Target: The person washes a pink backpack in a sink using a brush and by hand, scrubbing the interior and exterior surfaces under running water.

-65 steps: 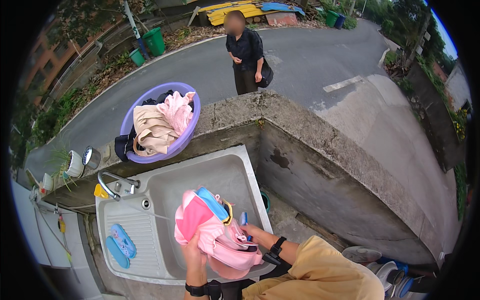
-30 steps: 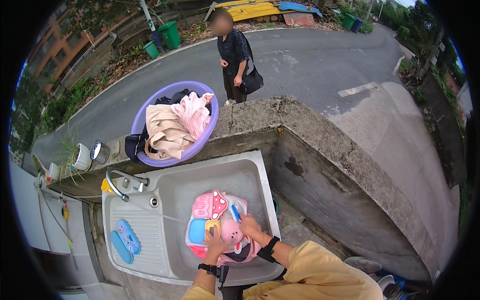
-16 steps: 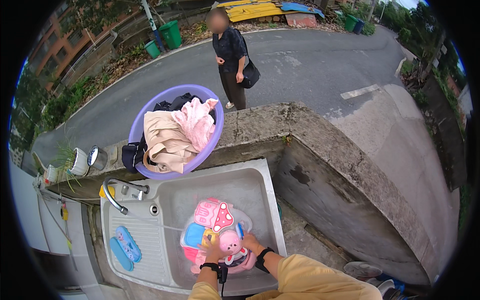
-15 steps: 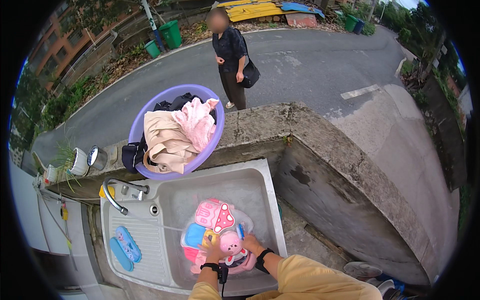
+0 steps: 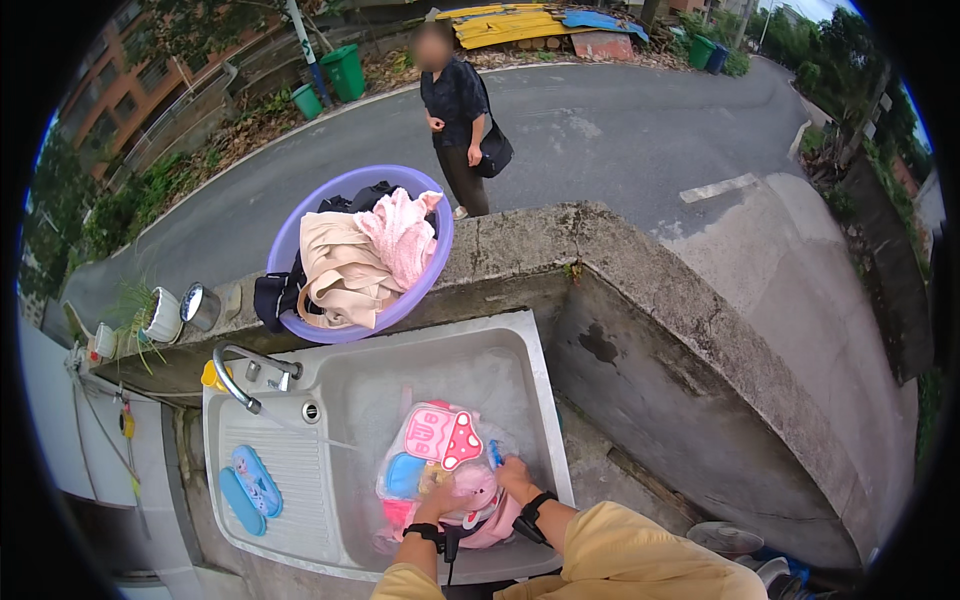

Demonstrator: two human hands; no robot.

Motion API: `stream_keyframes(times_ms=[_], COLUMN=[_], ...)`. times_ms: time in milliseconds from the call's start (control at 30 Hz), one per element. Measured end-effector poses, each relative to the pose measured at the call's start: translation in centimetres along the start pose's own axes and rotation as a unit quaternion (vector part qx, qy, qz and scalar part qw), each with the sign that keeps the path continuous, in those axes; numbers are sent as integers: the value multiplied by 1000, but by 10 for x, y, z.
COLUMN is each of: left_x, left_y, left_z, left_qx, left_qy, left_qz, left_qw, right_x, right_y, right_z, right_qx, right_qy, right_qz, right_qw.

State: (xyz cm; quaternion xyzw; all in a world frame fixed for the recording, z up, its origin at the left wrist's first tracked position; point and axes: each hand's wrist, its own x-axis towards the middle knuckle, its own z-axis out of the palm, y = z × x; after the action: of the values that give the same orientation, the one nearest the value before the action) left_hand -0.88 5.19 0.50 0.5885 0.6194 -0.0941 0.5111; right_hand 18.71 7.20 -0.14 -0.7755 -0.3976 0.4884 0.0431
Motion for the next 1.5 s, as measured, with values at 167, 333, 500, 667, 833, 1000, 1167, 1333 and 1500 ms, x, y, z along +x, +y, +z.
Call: stream_keyframes(times_ms=[167, 333, 500, 667, 833, 1000, 1167, 1333, 1500], left_x=[10, -16, -32, -47, -37, -40, -55, -55, -60], left_y=[-10, 40, 53, 75, 55, 63, 69, 73, 62], left_z=[46, 63, 45, 29, 34, 34, 19, 7, -6], left_qx=[24, 83, -116, -97, -153, -157, -178, -88, -148], left_qy=[-15, 131, 172, 199, 166, 297, 274, 264, 291], left_qz=[133, 180, 213, 131, 60, 275, 95, -13, 21], left_qw=[991, 971, 955, 966, 972, 901, 940, 960, 945], right_x=[-35, -60, -81, -65, -57, -63, -67, -55, -59], right_y=[-26, -46, -53, -41, -43, -40, -50, -32, -25], right_z=[-48, -75, -70, -50, -42, -25, -38, -54, -57], right_qx=[-56, -72, -31, 98, 106, 107, 174, 67, 227], right_qy=[-80, -110, -125, -137, -167, -117, -257, 54, -40], right_qz=[-101, -124, -221, -216, -200, -264, -177, -233, -54], right_qw=[990, 984, 967, 962, 960, 951, 934, 969, 972])
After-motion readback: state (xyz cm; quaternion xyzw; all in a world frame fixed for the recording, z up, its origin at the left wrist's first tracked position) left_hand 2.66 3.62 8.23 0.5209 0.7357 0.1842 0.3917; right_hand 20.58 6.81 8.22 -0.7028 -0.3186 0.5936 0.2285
